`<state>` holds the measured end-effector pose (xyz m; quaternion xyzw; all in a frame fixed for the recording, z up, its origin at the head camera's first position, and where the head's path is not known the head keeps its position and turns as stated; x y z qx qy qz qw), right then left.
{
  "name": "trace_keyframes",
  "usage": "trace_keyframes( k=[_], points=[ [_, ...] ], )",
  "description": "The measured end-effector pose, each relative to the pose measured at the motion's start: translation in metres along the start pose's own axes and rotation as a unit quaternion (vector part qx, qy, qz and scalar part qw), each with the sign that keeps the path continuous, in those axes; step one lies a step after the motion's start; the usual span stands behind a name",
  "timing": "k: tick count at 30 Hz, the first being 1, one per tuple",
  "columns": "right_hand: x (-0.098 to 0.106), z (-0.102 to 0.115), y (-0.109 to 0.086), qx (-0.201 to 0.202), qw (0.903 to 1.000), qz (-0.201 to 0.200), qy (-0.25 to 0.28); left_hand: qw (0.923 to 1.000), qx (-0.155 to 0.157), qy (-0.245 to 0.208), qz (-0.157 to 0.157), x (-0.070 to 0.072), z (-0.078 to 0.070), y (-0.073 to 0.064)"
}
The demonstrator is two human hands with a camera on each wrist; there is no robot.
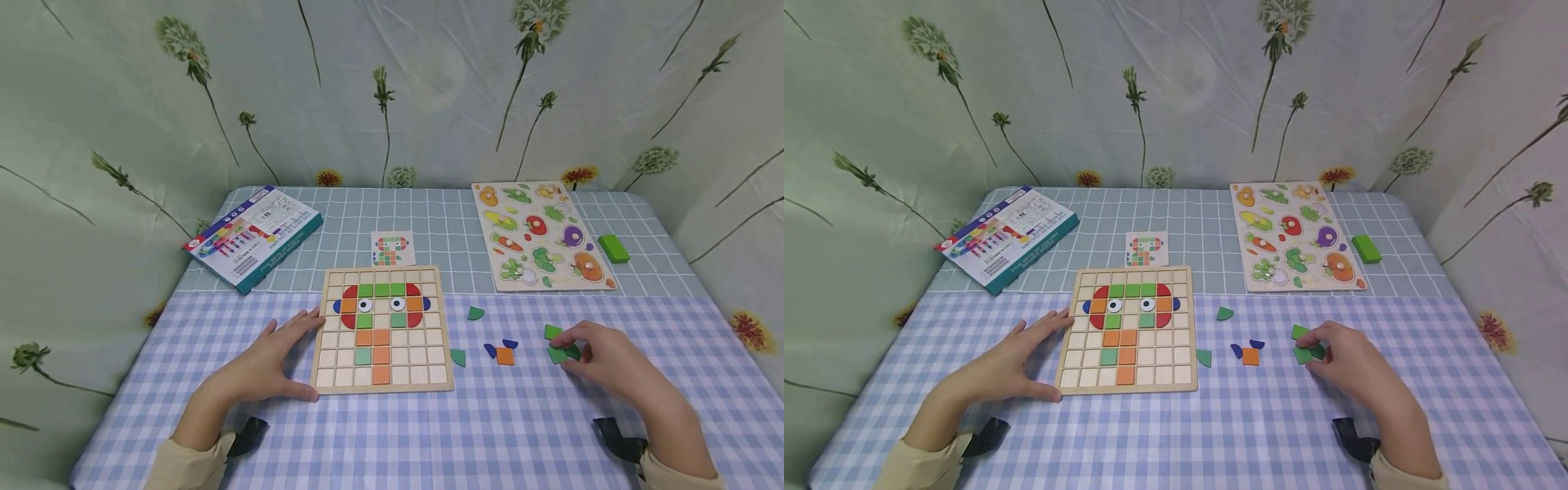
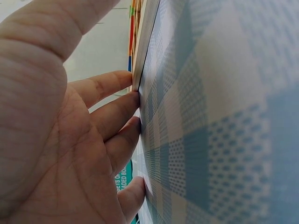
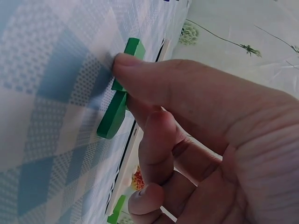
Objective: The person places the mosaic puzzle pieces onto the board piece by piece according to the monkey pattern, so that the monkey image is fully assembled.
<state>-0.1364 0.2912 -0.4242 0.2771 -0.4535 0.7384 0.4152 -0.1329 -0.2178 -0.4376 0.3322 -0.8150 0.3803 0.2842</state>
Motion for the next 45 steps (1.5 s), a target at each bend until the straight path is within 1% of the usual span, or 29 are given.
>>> trace_keyframes(
  k=[9,16,26,31,34,37,39,42,45],
  points=[
    [0.000,0.000,0.005,-0.008,0.9999,0.008,-0.011,1.0000,-0.002,-0.002,0.002,0.001,-0.001,0.001],
    [-0.004,0.001,0.009,-0.012,0.9997,0.021,-0.007,1.0000,-0.003,-0.005,0.008,0.000,0.000,0.002],
    [-0.008,0.004,0.006,0.018,0.9997,0.016,-0.007,0.9997,-0.015,-0.016,-0.004,-0.001,0.001,0.001],
    [-0.009,0.009,0.005,0.033,0.9994,0.011,-0.007,0.9991,-0.028,-0.019,-0.028,0.004,0.000,0.001],
    [-0.008,0.012,0.005,0.039,0.9992,0.007,-0.004,0.9981,-0.034,-0.013,-0.051,0.009,-0.002,0.001],
    [-0.007,0.017,0.005,0.048,0.9988,-0.001,-0.005,0.9963,-0.033,0.001,-0.079,0.013,-0.003,0.001],
    [-0.007,0.021,0.005,0.053,0.9986,-0.003,-0.008,0.9952,-0.031,0.010,-0.092,0.016,-0.004,0.002],
    [-0.007,0.027,0.006,0.058,0.9983,0.000,-0.006,0.9946,-0.029,0.012,-0.099,0.017,-0.003,0.005],
    [-0.007,0.036,0.008,0.071,0.9975,0.003,-0.001,0.9952,-0.027,-0.002,-0.094,0.016,-0.001,0.008]
  ],
)
Point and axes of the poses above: each hand's wrist, its own y-axis towards the middle knuckle, its own x-axis out of the back of the hand, z = x × y, the point moved 6 cm from there along y, towards the middle knuckle, and after that the axes turned 13 degrees about z, right-handed, at the moved point
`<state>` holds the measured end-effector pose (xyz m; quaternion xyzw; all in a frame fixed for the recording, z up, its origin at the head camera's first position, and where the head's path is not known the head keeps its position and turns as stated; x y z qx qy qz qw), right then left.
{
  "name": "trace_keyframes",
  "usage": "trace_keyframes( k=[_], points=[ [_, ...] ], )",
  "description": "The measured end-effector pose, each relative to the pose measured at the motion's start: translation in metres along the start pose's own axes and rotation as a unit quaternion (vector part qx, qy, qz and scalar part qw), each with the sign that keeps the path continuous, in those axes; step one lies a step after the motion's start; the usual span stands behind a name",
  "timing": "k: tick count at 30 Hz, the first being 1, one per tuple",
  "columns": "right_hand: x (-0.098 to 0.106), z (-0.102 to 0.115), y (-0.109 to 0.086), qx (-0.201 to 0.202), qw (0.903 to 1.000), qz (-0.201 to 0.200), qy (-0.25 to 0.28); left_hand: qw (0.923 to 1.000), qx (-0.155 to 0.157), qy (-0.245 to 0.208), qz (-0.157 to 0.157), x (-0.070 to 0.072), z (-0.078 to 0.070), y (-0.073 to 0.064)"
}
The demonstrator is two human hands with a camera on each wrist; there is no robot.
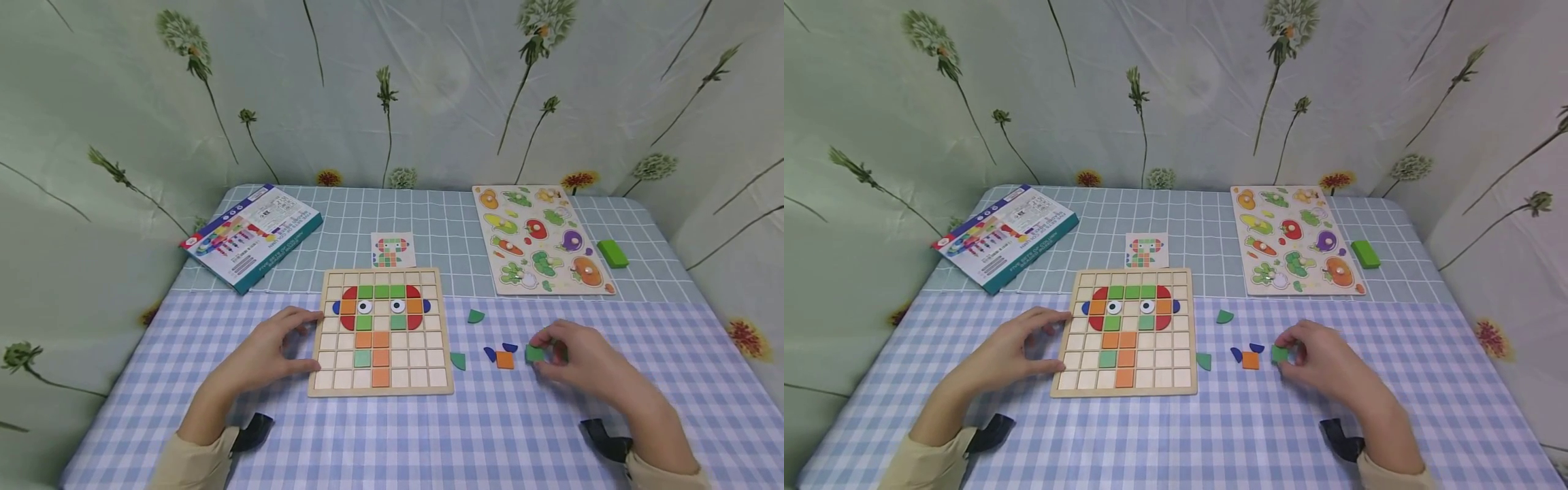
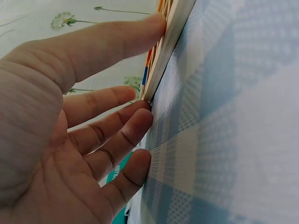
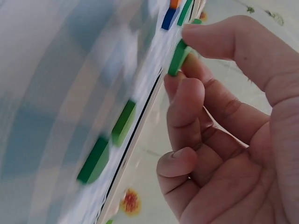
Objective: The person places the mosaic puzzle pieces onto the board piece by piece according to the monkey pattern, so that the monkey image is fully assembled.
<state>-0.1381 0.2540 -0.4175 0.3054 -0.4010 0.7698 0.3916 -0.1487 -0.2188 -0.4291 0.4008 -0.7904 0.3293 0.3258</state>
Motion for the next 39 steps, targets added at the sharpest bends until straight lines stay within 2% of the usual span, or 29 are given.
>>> trace_keyframes(
  k=[8,11,16,21,30,33,39],
  points=[
    [-0.004,0.043,0.016,0.107,0.9942,-0.006,0.003,0.9986,-0.004,-0.052,0.008,-0.001,0.007,0.000],
    [-0.008,0.063,0.025,0.133,0.9910,0.003,-0.001,0.9979,-0.006,-0.063,0.013,-0.001,0.008,0.001],
    [-0.017,0.098,0.041,0.180,0.9833,0.009,-0.020,0.9975,-0.007,-0.068,0.017,-0.001,0.009,0.002],
    [-0.035,0.138,0.056,0.228,0.9729,0.024,-0.032,0.9976,-0.006,-0.066,0.018,-0.002,0.011,0.002],
    [-0.066,0.190,0.074,0.268,0.9610,0.046,-0.051,0.9977,-0.006,-0.065,0.019,-0.002,0.012,0.002],
    [-0.072,0.200,0.078,0.267,0.9607,0.055,-0.053,0.9978,-0.007,-0.063,0.019,-0.002,0.012,0.003],
    [-0.080,0.214,0.081,0.268,0.9565,0.074,-0.087,0.9977,-0.006,-0.065,0.021,-0.002,0.011,0.003]
  ],
)
Point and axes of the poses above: each hand's wrist, its own y-axis towards the middle knuckle, its own x-axis out of the back of the hand, z = x × y, the point moved 6 cm from there along y, towards the middle knuckle, and after that the axes turned 13 degrees about z, right-handed, at the moved point
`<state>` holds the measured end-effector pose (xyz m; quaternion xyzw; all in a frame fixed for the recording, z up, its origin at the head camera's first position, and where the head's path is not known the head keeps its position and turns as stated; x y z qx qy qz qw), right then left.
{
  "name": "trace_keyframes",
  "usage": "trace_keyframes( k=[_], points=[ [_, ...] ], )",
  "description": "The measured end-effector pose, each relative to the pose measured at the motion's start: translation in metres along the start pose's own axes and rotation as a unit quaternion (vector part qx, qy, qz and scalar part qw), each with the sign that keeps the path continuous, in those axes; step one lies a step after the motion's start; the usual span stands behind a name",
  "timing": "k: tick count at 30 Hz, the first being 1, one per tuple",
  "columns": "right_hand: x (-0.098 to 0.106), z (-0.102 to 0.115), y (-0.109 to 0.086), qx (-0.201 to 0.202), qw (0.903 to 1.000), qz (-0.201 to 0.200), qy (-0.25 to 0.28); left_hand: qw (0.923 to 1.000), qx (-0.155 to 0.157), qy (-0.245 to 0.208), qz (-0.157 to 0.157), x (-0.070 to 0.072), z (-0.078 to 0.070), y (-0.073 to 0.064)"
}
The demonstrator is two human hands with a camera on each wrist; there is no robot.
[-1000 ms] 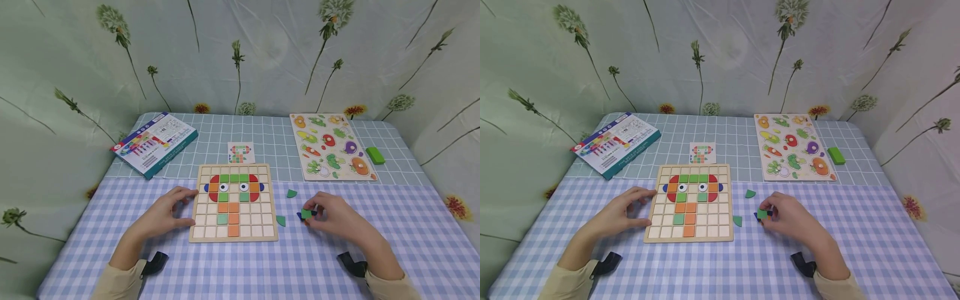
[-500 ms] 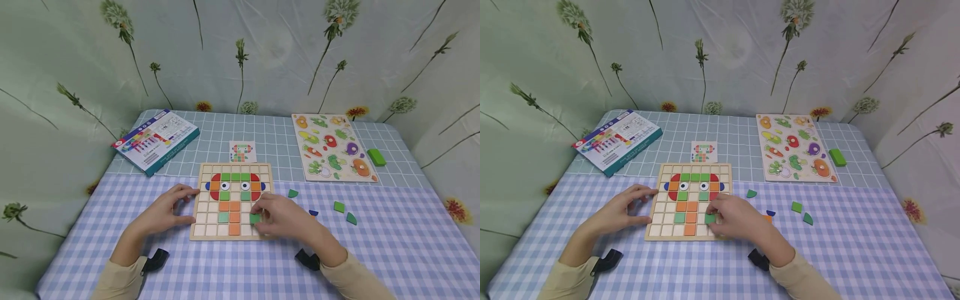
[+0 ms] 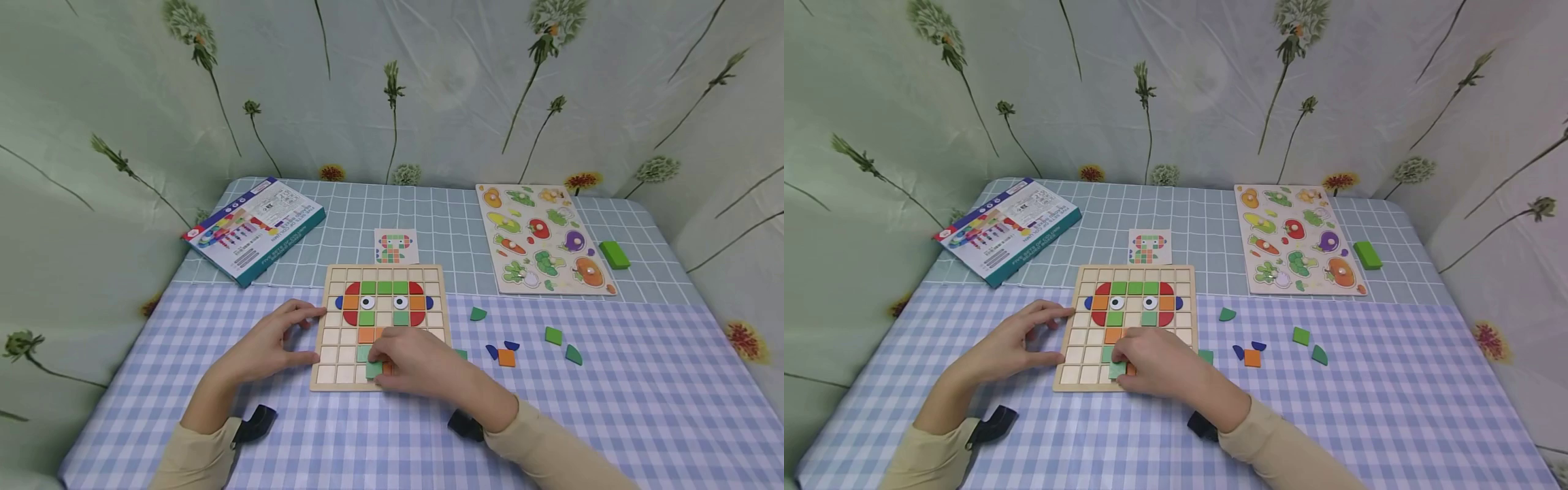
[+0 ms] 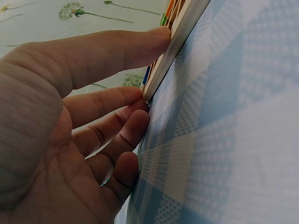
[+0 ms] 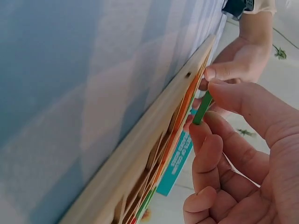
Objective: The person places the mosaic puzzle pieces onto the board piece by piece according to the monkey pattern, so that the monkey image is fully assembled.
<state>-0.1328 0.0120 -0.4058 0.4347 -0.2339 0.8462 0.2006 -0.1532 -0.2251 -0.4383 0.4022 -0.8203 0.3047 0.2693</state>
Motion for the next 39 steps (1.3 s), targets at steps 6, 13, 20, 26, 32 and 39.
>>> trace_keyframes(
  k=[6,13,20,26,32,39],
  points=[
    [-0.004,0.007,0.009,0.000,0.9997,0.016,-0.019,1.0000,0.001,0.002,-0.002,0.000,-0.001,-0.001],
    [-0.006,0.011,0.016,0.004,0.9987,0.032,-0.040,1.0000,-0.002,0.001,-0.002,0.000,-0.002,-0.001],
    [-0.007,0.012,0.017,0.012,0.9979,0.032,-0.055,0.9999,-0.009,0.001,-0.005,0.000,0.000,-0.001],
    [-0.008,0.012,0.018,0.011,0.9980,0.038,-0.050,0.9999,-0.009,-0.001,-0.004,-0.001,0.000,-0.002],
    [-0.009,0.012,0.018,0.015,0.9977,0.039,-0.054,1.0000,-0.002,-0.002,-0.003,-0.001,0.001,-0.002],
    [-0.009,0.014,0.018,0.020,0.9960,0.038,-0.079,1.0000,-0.006,-0.005,-0.003,0.000,0.001,-0.001]
  ],
)
Point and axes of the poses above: each hand's wrist, its own y-axis towards the middle knuckle, its own x-axis out of the back of the hand, z = x × y, the point moved 6 cm from there along y, towards the middle knuckle, and after that the axes turned 13 degrees about z, right-handed, at the moved point
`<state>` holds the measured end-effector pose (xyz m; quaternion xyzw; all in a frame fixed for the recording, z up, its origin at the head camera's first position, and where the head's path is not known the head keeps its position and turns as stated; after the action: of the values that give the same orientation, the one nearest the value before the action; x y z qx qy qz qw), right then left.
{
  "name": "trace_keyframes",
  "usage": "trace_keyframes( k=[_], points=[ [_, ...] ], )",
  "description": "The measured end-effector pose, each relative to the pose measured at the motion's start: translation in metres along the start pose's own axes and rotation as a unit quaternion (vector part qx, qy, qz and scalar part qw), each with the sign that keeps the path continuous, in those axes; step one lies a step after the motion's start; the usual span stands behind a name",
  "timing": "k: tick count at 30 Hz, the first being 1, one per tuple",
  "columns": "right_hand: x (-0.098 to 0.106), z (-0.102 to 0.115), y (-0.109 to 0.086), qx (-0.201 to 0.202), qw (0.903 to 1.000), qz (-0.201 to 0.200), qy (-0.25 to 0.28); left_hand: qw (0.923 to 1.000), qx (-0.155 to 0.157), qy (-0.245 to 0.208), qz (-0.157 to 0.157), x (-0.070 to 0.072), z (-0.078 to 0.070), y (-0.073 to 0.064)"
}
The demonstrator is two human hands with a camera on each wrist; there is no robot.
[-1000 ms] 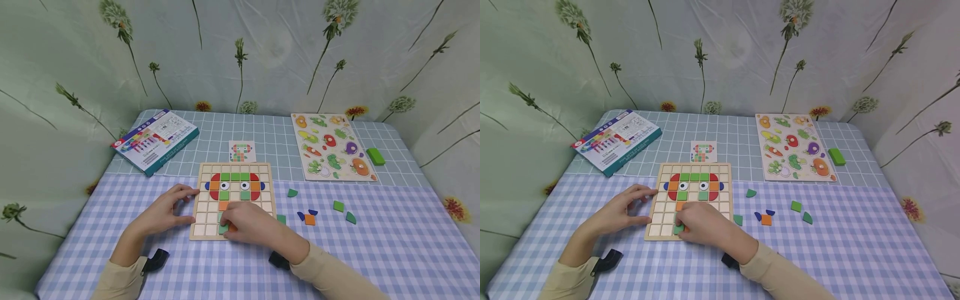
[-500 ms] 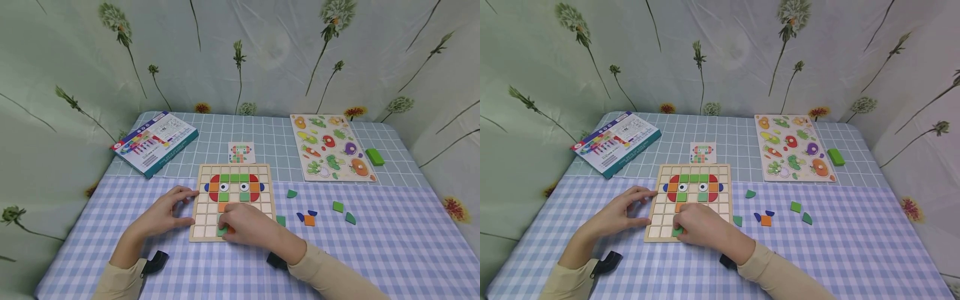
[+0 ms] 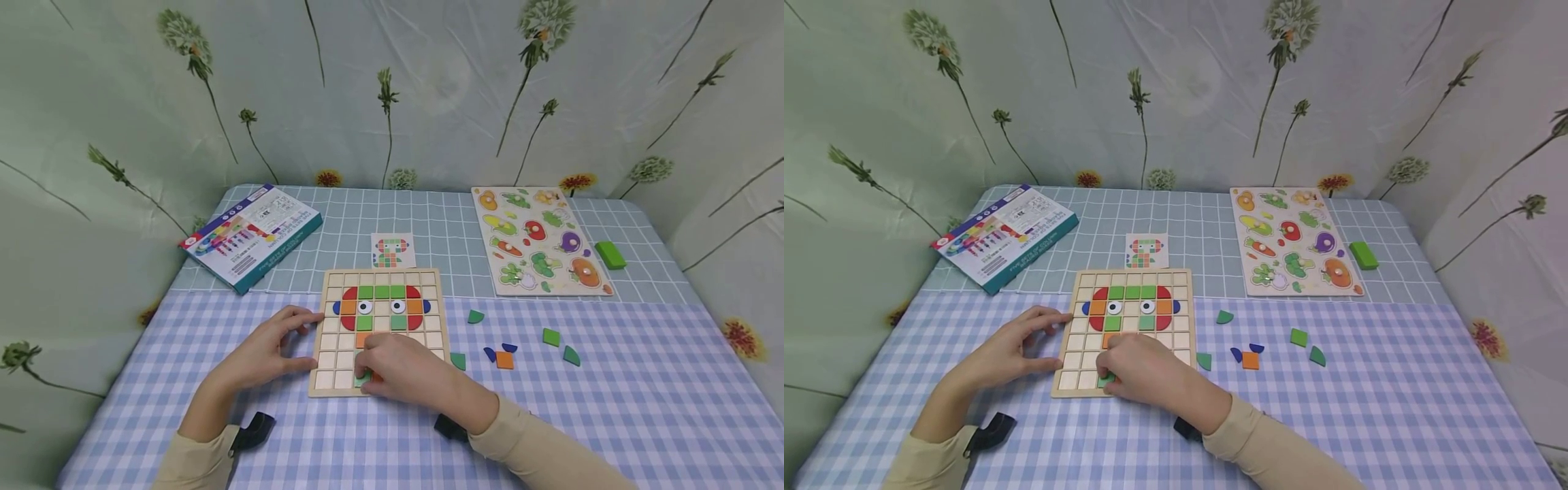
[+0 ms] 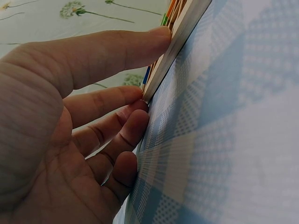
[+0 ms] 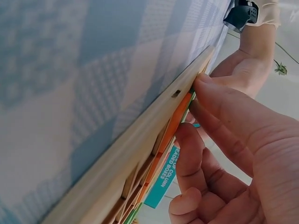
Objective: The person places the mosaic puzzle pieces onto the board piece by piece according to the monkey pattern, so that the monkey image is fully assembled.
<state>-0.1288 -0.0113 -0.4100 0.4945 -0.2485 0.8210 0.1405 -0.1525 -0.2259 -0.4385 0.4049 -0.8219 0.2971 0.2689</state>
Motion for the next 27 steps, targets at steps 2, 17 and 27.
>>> trace_keyframes(
  k=[2,17,27],
  points=[
    [0.000,0.001,-0.001,0.000,1.0000,0.001,-0.006,1.0000,-0.003,0.001,0.000,0.000,0.000,0.000],
    [0.008,-0.035,-0.051,-0.045,0.9956,-0.070,0.042,1.0000,-0.003,0.006,-0.004,0.000,0.000,0.000],
    [0.018,-0.081,-0.112,-0.117,0.9852,-0.110,0.061,1.0000,0.003,0.003,-0.001,-0.001,0.001,0.000]
  ],
)
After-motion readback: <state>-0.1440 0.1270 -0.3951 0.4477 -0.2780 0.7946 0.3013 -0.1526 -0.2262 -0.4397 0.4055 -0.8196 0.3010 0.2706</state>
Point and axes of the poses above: each hand's wrist, its own y-axis towards the middle knuckle, its own x-axis out of the back of the hand, z = x × y, the point moved 6 cm from there along y, towards the middle knuckle, and after that the axes turned 13 degrees about z, right-handed, at the moved point
